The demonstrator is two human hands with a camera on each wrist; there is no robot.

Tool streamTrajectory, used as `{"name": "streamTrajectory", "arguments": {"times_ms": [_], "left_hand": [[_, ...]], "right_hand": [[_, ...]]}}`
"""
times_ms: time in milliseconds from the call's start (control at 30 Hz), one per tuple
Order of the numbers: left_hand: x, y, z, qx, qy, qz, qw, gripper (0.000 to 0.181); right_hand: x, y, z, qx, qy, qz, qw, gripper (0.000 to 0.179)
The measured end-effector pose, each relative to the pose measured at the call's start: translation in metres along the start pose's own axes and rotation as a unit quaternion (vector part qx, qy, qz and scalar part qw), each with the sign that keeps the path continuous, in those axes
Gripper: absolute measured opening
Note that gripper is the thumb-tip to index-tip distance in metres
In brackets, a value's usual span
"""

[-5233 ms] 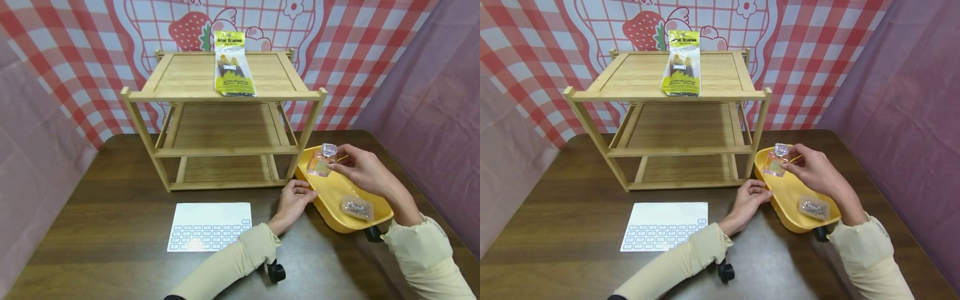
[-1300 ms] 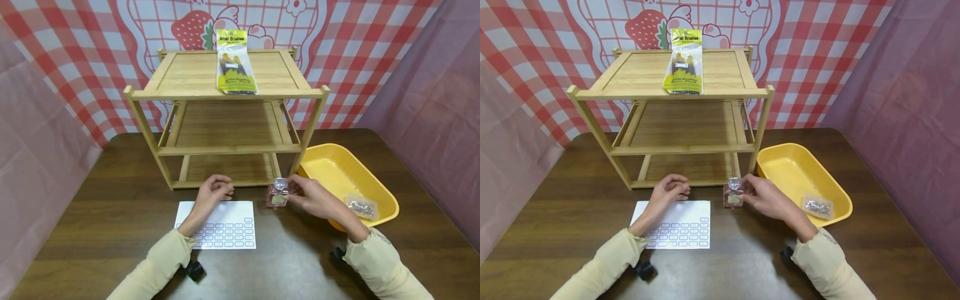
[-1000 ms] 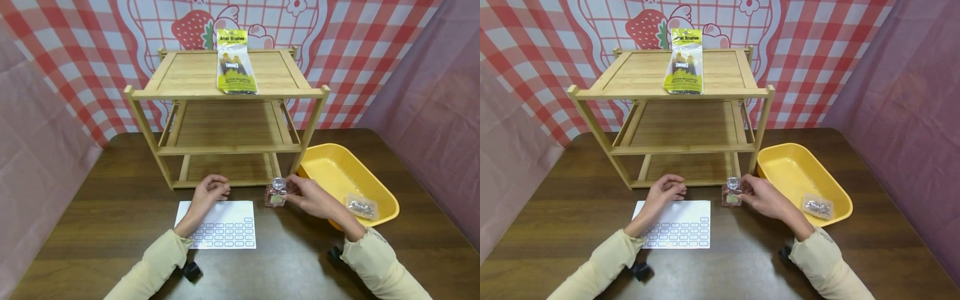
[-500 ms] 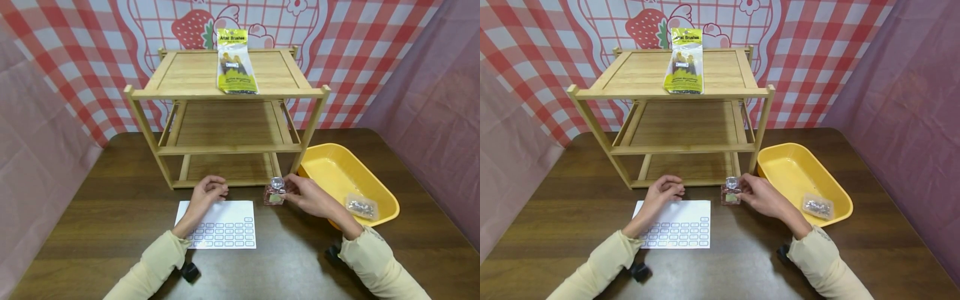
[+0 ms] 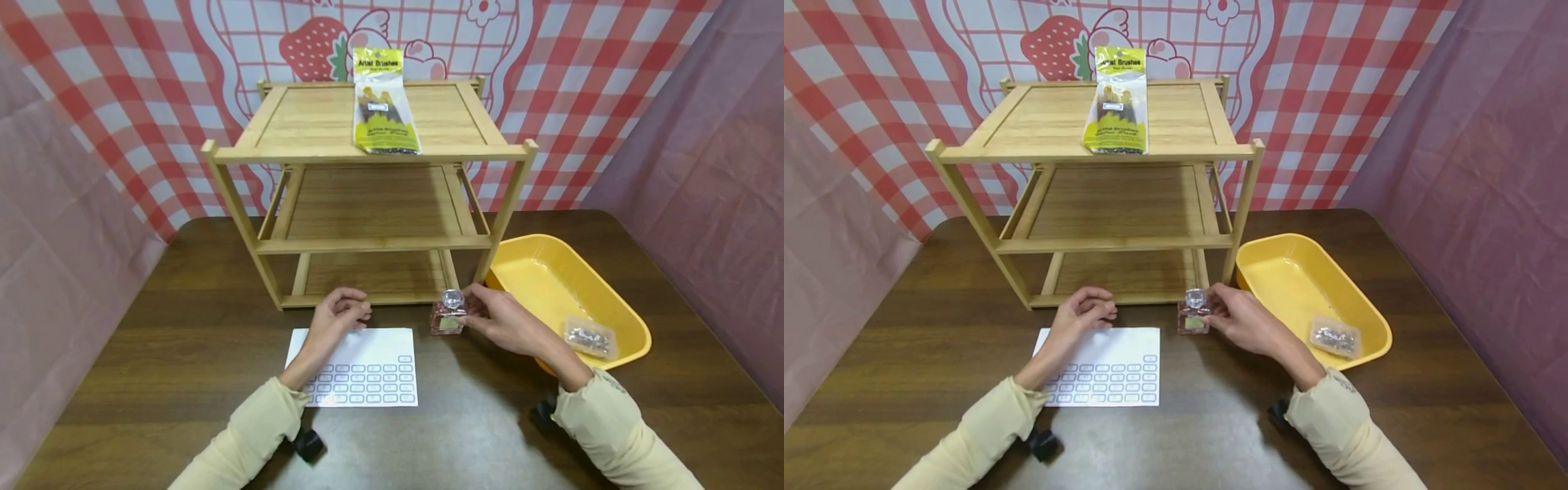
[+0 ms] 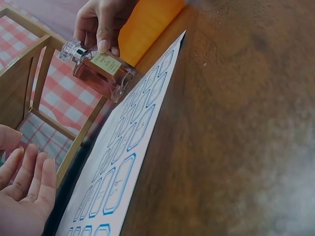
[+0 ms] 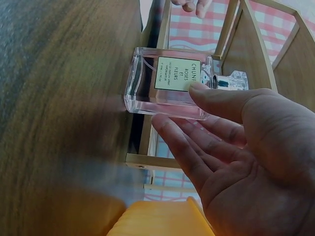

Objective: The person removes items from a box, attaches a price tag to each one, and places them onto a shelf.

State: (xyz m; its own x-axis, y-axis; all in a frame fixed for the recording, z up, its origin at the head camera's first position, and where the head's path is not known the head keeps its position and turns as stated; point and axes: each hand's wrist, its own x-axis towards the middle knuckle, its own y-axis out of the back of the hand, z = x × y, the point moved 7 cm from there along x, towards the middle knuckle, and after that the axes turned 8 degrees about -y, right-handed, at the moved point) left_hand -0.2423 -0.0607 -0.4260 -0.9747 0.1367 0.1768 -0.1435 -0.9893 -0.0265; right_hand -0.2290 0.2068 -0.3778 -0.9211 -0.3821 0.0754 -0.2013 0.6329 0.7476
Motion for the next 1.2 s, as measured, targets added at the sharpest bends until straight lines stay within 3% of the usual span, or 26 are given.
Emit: {"name": "streamTrajectory", "arguments": {"times_ms": [833, 1200], "left_hand": [[-0.004, 0.006, 0.001, 0.01, 0.0, 0.0, 1.0, 0.027], [-0.006, 0.022, 0.005, 0.033, -0.008, 0.005, 0.9994, 0.026]], "right_hand": [[-0.002, 0.0, -0.003, -0.005, -0.008, -0.003, 1.0, 0.028], [-0.011, 0.007, -0.006, 0.001, -0.033, 0.025, 0.9992, 0.034]]}}
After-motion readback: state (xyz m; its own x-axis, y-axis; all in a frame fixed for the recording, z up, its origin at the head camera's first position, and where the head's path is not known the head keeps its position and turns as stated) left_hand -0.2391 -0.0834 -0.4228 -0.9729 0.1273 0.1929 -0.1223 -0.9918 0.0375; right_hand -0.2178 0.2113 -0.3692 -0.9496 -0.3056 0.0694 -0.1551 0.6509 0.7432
